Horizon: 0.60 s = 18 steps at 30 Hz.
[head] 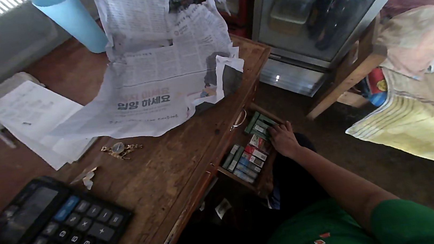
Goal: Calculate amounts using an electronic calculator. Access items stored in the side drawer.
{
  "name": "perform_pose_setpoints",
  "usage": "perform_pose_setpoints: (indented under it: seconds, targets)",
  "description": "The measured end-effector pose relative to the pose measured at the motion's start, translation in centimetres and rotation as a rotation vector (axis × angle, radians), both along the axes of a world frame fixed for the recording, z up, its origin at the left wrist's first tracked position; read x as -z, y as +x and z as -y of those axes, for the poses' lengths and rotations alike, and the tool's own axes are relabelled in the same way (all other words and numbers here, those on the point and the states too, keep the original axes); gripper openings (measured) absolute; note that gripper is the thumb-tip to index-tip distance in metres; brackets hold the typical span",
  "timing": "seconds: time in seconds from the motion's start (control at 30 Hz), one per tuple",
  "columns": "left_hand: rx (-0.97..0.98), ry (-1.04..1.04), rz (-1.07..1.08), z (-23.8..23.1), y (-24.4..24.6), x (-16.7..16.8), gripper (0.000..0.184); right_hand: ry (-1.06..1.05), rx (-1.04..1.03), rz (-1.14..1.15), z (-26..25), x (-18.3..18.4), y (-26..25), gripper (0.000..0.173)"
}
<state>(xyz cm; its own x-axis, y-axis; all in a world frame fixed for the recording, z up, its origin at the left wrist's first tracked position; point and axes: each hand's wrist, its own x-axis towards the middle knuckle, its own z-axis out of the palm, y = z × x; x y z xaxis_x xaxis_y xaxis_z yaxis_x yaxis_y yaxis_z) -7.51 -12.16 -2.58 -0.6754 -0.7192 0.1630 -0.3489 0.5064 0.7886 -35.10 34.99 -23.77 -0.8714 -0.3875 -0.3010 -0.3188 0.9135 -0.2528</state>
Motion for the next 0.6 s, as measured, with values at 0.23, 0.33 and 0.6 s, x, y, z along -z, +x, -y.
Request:
perform_pose_setpoints:
  seconds: [0.23,0.33,0.6]
  targets:
    - [-0.040,-0.095,-0.020,-0.4,-0.5,-0.1,0.027,0.015,-0.046,0.057,-0.3,-1.1,-0.7,0.045]
    - [0.024,-0.133,-0.035,3.9,1.0,2.7,0.038,0.019,-0.055,0.041,-0.2,-2.0,-1.9,0.038]
    - [0.578,-0.425,-0.355,22.6,5.8,14.5,0.030,0.022,-0.332,-0.115,3.8,-2.3,-4.9,0.047]
